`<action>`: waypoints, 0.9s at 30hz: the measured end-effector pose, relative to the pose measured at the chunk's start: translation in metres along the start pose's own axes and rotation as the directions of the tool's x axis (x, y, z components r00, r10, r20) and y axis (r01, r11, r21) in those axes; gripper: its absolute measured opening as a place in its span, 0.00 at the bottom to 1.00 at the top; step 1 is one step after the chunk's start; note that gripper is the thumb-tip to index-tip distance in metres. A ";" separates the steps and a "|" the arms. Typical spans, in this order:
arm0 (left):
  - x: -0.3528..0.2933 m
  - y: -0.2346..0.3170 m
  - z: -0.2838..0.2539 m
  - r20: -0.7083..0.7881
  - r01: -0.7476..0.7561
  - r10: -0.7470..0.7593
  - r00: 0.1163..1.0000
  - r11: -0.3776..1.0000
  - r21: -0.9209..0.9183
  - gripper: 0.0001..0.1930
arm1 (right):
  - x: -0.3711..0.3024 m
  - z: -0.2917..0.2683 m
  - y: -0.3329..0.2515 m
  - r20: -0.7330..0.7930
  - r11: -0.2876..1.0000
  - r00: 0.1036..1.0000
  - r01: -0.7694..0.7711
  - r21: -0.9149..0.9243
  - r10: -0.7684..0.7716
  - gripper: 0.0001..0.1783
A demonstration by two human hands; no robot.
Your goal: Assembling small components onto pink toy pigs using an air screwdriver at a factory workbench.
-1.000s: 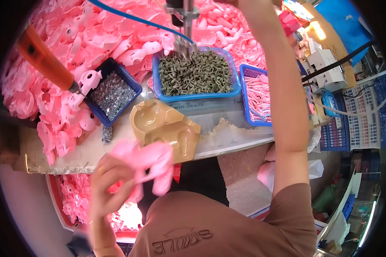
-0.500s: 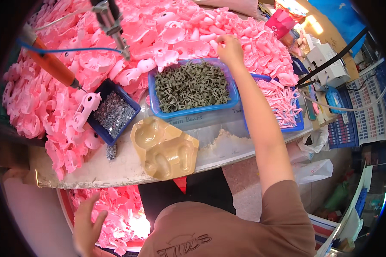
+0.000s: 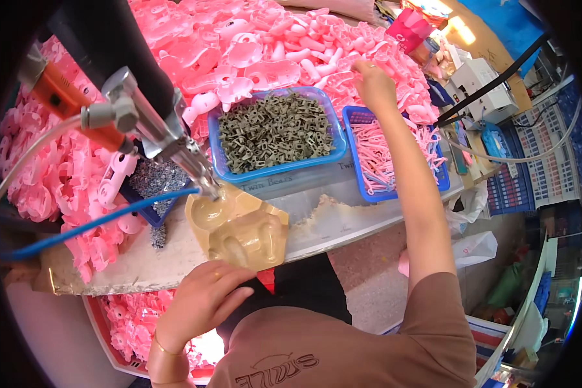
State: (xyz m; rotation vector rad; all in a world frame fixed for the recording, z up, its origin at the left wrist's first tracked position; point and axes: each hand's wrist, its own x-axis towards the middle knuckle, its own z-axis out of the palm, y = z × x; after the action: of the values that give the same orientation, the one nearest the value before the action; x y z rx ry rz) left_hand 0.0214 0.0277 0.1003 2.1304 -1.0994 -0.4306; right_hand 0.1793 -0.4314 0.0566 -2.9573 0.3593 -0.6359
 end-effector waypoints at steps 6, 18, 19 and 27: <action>0.049 0.008 0.032 0.064 -0.271 0.276 0.959 0.960 -0.071 0.10 | 0.007 0.038 -0.001 -0.206 0.868 0.843 0.487 -0.096 -0.496 0.17; 0.086 -0.001 0.050 -0.313 -0.212 0.273 0.910 0.953 0.215 0.29 | -0.089 -0.051 -0.081 0.600 0.360 0.697 -0.483 0.798 -0.394 0.16; 0.092 0.000 0.051 -0.357 -0.195 0.286 0.889 0.943 0.271 0.29 | -0.106 -0.053 -0.091 0.618 0.320 0.657 -0.530 0.786 -0.432 0.16; 0.077 -0.022 0.066 -0.443 -0.267 0.404 0.801 0.902 0.340 0.23 | -0.066 -0.019 -0.035 0.432 0.665 0.860 -0.157 0.730 -0.271 0.16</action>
State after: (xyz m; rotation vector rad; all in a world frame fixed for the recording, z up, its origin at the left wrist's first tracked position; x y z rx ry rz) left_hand 0.0425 -0.0540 0.0394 2.0253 -1.2295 0.4529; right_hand 0.1203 -0.3820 0.0534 -2.1813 -0.0643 0.0552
